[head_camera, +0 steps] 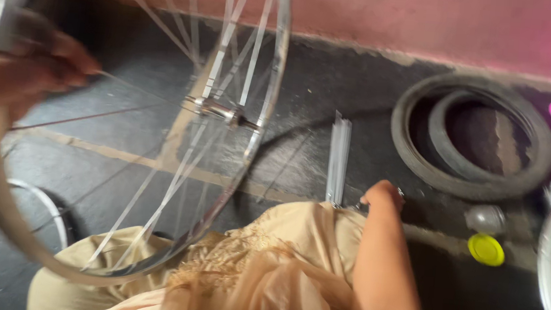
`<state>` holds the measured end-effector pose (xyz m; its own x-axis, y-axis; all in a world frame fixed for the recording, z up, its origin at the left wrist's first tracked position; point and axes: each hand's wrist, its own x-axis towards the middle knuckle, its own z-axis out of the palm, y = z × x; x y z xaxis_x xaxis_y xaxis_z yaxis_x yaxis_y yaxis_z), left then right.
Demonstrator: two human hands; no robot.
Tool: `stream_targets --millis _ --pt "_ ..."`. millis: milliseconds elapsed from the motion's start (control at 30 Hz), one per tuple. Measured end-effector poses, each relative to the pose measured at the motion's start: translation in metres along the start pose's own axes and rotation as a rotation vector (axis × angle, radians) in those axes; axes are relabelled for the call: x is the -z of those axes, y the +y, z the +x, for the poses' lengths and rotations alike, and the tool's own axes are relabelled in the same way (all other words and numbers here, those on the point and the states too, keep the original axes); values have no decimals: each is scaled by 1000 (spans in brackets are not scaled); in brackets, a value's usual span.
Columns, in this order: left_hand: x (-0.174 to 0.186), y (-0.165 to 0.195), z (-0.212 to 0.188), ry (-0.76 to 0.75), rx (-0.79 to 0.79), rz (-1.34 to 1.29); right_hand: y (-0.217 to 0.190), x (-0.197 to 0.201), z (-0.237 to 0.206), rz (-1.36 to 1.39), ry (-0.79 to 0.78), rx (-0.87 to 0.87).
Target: The person laces a bicycle wheel by inserting spokes through the hub and rim. They rotate the wheel to access different spoke holes and continue adding spokes one at a time.
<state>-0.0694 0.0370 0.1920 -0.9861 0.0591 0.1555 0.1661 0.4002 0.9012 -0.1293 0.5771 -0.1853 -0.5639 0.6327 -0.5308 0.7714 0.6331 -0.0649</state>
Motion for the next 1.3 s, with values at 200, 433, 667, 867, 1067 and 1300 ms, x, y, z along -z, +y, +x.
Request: stream_targets --millis 200,433,667,867,1067,1300 --pt "-24 53 -42 -42 -82 -149 -27 4 -22 -162 42 4" --pt "-26 39 -45 -146 -193 -273 -28 -2 -44 -243 82 115" --pt "-31 38 -47 -73 -149 -265 -29 5 -72 55 289 315" --pt "-48 37 -42 -35 -27 -235 -30 -19 -121 687 205 672" --pt "-73 46 -28 -57 -106 -357 -15 -27 -165 1008 74 866" --pt "-83 57 -1 -8 -54 -302 -4 -19 -217 1070 1 976"
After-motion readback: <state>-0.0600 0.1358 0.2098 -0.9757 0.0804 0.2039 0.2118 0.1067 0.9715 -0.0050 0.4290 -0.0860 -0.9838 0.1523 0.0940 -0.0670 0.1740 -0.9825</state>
